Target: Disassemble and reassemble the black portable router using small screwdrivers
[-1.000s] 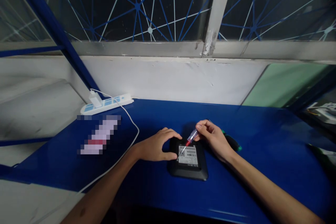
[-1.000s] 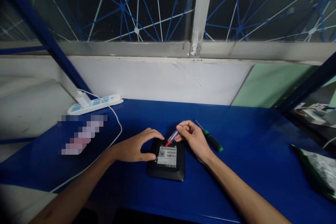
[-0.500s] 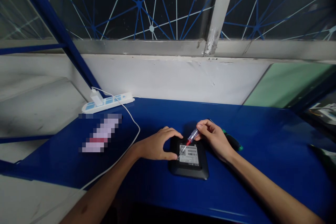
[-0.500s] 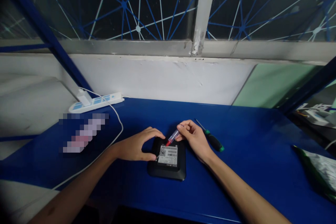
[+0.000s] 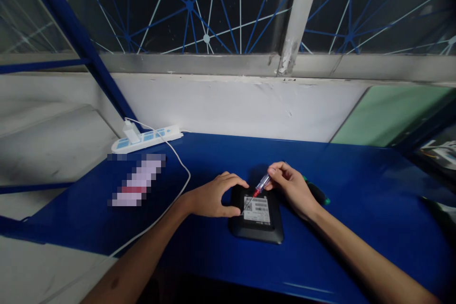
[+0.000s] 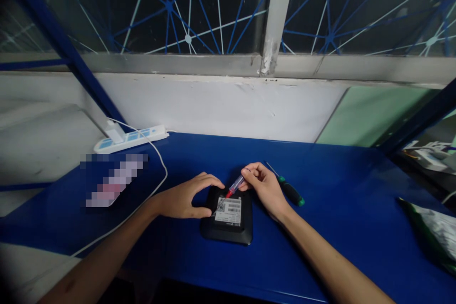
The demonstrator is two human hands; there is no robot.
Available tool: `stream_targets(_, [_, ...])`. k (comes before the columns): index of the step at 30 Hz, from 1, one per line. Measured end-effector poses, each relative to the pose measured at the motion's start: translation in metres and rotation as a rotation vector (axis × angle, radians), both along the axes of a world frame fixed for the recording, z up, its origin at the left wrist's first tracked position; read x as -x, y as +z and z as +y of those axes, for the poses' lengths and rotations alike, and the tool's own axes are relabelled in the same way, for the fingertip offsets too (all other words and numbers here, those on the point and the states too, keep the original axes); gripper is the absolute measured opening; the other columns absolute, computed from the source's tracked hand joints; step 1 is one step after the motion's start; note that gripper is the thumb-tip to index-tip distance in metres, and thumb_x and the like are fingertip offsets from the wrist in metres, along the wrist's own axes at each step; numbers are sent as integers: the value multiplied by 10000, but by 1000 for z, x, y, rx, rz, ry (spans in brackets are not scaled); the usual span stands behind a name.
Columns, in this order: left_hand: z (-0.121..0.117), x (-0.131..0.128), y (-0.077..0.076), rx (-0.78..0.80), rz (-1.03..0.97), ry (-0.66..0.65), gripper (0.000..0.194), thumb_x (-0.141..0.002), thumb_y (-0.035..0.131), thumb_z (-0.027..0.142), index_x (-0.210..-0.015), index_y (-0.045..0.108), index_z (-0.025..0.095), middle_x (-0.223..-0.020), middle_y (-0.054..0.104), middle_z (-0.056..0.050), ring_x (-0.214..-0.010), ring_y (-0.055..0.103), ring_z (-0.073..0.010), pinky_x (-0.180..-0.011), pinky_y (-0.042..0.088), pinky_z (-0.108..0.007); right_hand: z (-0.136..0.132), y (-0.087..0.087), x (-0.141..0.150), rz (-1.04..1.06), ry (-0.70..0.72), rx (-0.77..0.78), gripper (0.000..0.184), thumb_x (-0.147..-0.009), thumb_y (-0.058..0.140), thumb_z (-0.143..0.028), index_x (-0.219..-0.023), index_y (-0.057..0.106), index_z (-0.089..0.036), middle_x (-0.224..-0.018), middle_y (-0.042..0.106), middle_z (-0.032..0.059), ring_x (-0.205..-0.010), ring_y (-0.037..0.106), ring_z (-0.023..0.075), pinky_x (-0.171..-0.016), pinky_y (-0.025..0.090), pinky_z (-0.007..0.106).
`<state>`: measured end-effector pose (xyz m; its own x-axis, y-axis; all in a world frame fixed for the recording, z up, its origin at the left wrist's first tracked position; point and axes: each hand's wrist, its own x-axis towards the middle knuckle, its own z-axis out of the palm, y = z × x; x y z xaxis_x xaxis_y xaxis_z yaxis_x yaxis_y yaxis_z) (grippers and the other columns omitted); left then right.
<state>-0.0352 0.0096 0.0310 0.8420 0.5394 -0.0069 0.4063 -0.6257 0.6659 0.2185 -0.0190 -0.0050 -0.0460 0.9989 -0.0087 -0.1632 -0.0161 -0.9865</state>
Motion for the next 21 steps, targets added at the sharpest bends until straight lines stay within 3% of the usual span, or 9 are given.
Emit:
stream_targets(13, [-2, -2, -1, -32, 11, 5, 540, -803, 708, 383, -1293, 512, 266, -1309, 579, -64, -1250, 498, -293, -1186, 211, -563, -1, 1, 0, 2, -1, 1, 321, -823, 747, -479, -917, 625, -197, -688, 701, -16, -623, 668, 112, -678, 531, 240])
stream_targets(21, [-2, -1, -2, -52, 16, -12, 545, -793, 637, 271, -1318, 488, 268, -1312, 576, -65, -1223, 506, -288, -1170, 225, -566, -2, 3, 3, -29, 10, 0, 350, -798, 755, -506, -906, 619, -203, -702, 706, -12, -624, 669, 125, -690, 540, 263])
